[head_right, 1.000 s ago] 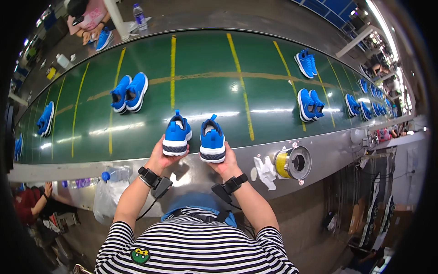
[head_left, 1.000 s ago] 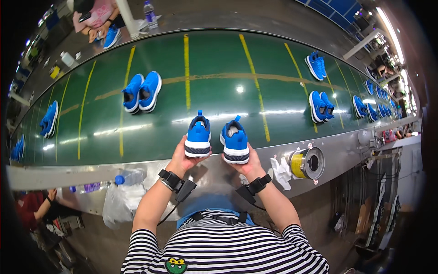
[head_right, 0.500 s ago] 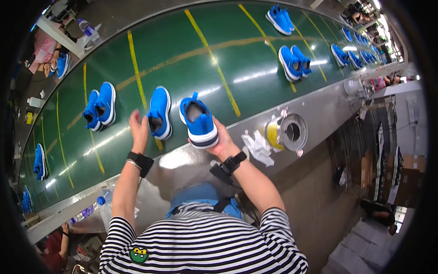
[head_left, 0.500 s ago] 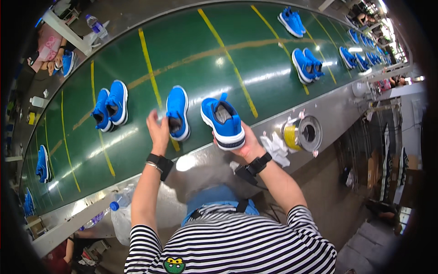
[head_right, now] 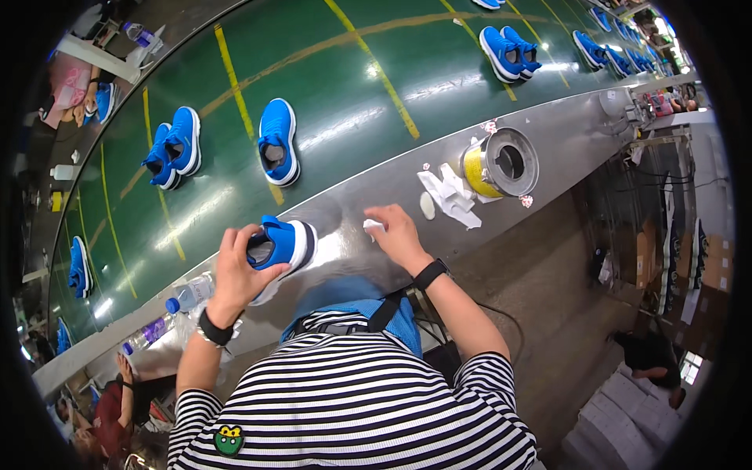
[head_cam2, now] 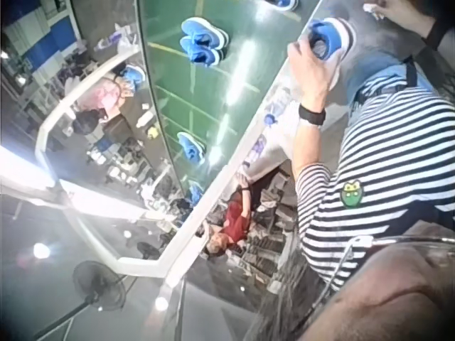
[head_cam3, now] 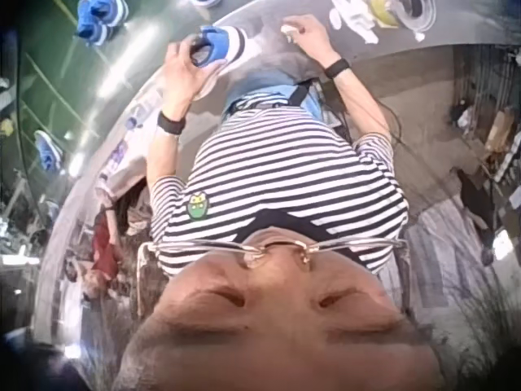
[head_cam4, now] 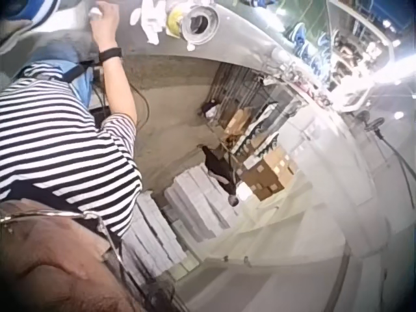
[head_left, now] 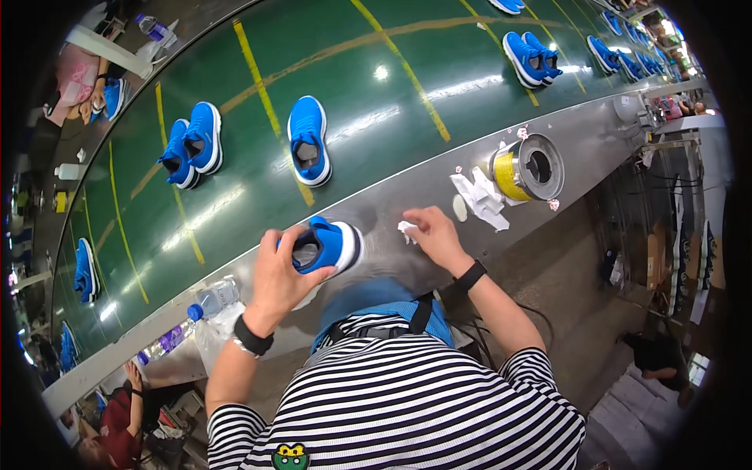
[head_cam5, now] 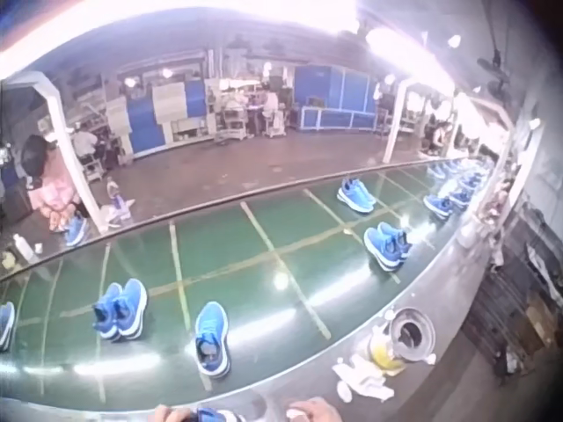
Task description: The person wipes the exterior of blue sneakers with a white cloth on a factory assembly line. They handle the shoes one at a time, rotating them to clean the sides and soles before placing them back on the conveyor belt.
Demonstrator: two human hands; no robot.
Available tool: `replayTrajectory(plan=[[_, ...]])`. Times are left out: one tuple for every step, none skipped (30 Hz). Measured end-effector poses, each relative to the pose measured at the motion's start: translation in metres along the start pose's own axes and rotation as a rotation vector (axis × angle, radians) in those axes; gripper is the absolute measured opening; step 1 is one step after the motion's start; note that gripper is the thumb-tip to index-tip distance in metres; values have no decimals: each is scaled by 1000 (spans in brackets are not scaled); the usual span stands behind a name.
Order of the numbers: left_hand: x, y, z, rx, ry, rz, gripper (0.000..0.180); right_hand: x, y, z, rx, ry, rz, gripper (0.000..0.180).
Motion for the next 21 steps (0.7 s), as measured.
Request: replayTrajectory(plan=[[14,10,15,-40,-71,-36,52,-9,8,13,-34,-127,79,22],[29,20,28,-80,-142,-79,47,-14,15,23,-69,-253,152,23],[43,32,39,-77,-205,-97,41,-24,17,26,-89,-184,92,22],[54,43,51,-79,-269,-122,36,-35,21,29,-107,-117,25,22],[60,51,58,-83,-336,-118,34,-38,24,31,-130,-45,-36,22],[61,53,59,-100,-278,-121,33,-40,30,34,-120,42,-116,22],[58,55,58,-108,-235,-107,32,-34,30,36,-115,131,-192,21],[55,57,57,-115,-196,-90,31,-31,31,38,-105,219,-264,21],[53,57,57,-68,-151,-120,31,-28,39,41,-122,276,-394,17],[57,56,54,4,-256,-98,34,-21,46,42,-104,334,-462,16],[59,56,49,80,-362,-76,36,-14,53,44,-86,397,-529,15],[63,56,46,154,-468,-56,39,-9,61,46,-69,460,-597,14],[62,55,42,166,-452,-88,45,-7,71,48,-56,471,-629,13],[61,55,39,178,-435,-120,52,-2,79,50,-49,464,-684,14],[61,55,35,191,-418,-151,59,5,87,52,-43,457,-740,14],[59,57,31,205,-404,-176,66,13,91,51,-36,450,-787,15],[59,59,28,267,-438,-201,72,21,94,49,-30,459,-811,16],[61,62,28,261,-419,-168,71,29,95,45,-28,434,-792,15],[64,67,31,255,-403,-126,70,36,94,42,-23,408,-764,15],[65,71,34,247,-388,-83,70,42,95,38,-17,382,-736,14],[63,75,38,242,-417,-46,68,48,97,33,-34,322,-703,14]])
Point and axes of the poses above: each hand's wrist, its own z-axis away from the middle knuckle, its own y-axis out of the palm, x = y × z, the point moved 6 cm from there along -z, towards the middle knuckle, and after that the axes turned 12 degrees about -x, right-handed, at the moved point
